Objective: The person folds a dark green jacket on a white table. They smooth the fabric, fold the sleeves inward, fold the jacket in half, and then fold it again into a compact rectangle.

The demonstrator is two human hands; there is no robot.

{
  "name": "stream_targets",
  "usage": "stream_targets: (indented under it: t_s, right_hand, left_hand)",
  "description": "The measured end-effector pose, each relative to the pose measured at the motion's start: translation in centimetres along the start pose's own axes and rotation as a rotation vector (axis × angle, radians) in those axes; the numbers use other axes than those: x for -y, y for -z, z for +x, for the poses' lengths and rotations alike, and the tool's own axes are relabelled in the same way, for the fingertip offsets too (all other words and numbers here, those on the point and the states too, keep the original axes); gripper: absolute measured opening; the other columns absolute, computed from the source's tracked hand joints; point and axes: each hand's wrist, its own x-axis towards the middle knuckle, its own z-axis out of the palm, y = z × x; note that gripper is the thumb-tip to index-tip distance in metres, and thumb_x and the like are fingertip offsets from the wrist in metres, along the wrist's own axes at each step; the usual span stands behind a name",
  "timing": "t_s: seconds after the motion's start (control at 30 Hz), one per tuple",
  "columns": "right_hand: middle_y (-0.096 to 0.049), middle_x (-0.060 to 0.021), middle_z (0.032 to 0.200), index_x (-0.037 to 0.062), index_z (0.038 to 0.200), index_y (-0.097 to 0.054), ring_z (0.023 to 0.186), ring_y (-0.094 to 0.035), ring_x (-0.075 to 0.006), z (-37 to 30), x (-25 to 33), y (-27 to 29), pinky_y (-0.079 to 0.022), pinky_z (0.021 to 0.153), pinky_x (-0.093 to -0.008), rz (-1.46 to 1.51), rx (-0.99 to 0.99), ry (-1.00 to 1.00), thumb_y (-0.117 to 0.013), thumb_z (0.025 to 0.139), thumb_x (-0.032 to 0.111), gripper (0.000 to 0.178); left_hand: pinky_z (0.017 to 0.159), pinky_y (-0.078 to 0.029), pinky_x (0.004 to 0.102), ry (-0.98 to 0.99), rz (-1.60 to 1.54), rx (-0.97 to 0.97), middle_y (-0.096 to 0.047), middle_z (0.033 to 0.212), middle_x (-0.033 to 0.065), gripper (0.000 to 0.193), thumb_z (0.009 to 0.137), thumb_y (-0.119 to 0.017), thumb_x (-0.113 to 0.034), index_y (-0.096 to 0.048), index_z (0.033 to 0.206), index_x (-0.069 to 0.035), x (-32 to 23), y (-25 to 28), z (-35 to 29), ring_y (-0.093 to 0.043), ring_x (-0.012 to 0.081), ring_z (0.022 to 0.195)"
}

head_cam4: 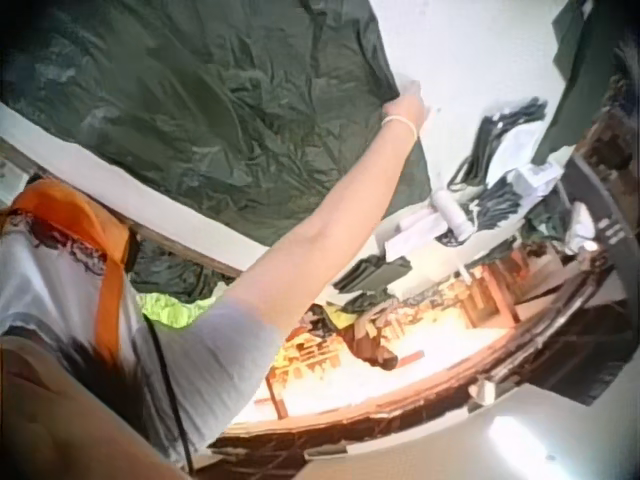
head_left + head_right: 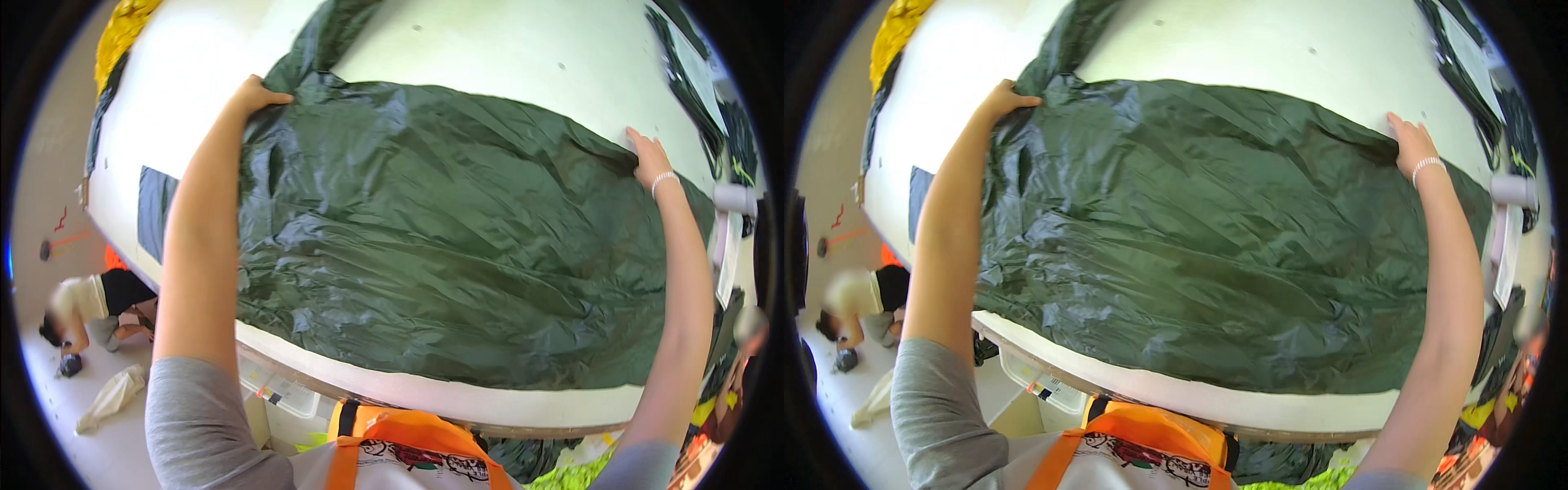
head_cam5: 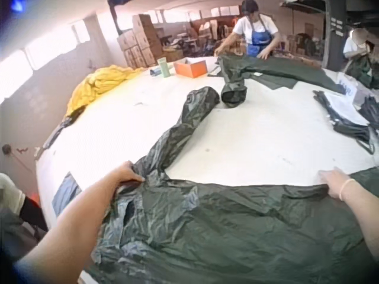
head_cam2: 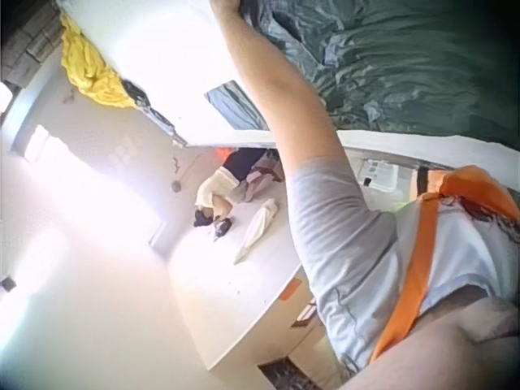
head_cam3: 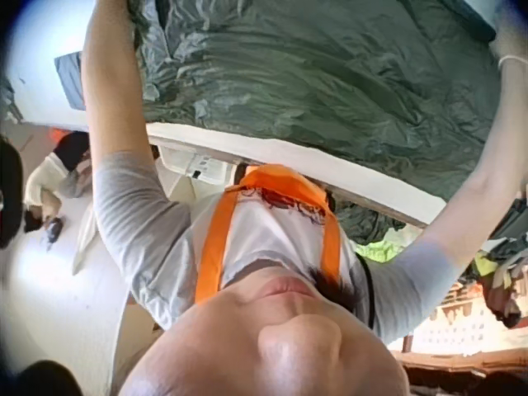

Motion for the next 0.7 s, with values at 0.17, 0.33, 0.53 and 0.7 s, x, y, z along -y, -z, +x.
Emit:
stream_targets:
  t_s: [0.17, 0.33, 0.53, 0.7]
  right_hand:
    - [-0.059, -0.0135, 0.1, 0.0098, 0.113, -0.057, 0.096, -0.058, -0.036, -6.0, -3.8, 0.2, -0.047, 0.088, -0.0398, -0.006, 0.007, -0.038, -0.061, 0.068, -0.008, 0.048]
    - [-0.056, -0.0105, 0.097, 0.0077, 0.104, -0.058, 0.093, -0.054, -0.0316, -23.4, -5.2, 2.7, -0.043, 0.078, -0.0394, -0.063, -0.605, 0.079, -0.06, 0.058, -0.008, 0.049]
    - [-0.044, -0.0075, 0.074, 0.0084, 0.124, -0.056, 0.073, -0.046, -0.0277, -41.3, -2.1, -5.8, -0.037, 0.063, -0.0367, -0.061, -0.528, -0.082, -0.056, 0.055, -0.01, 0.071]
    - [-0.048, -0.01, 0.089, 0.0144, 0.143, -0.036, 0.085, -0.049, -0.0291, -42.1, 1.6, -15.9, -0.044, 0.077, -0.0386, 0.012, -0.231, -0.251, -0.054, 0.068, -0.011, 0.082]
  left_hand:
    - [0.074, -0.048, 0.0477, -0.263, 0.194, -0.268, -0.064, 0.085, 0.0275, 0.052, 0.083, -0.063, -0.046, -0.064, 0.092, 0.006, -1.2, 1.1, -4.8, -0.062, 0.0425, 0.083]
    - [0.062, -0.046, 0.0427, -0.189, 0.04, -0.738, -0.062, 0.076, 0.0249, 0.029, 0.09, -0.056, -0.027, -0.065, 0.086, 0.001, 6.4, 5.1, -21.9, -0.062, 0.0376, 0.073]
    - [0.083, -0.047, 0.0406, -0.456, 0.068, -0.708, -0.065, 0.101, 0.0164, 0.03, 0.078, -0.056, -0.002, -0.065, 0.107, 0.0, 15.3, -2.8, -40.0, -0.061, 0.0352, 0.094]
    - [0.1, -0.035, 0.045, -0.267, 0.061, -0.241, -0.042, 0.132, 0.0301, 0.064, 0.064, -0.077, -0.022, -0.054, 0.118, 0.005, 16.4, -10.6, -40.9, -0.044, 0.0452, 0.117]
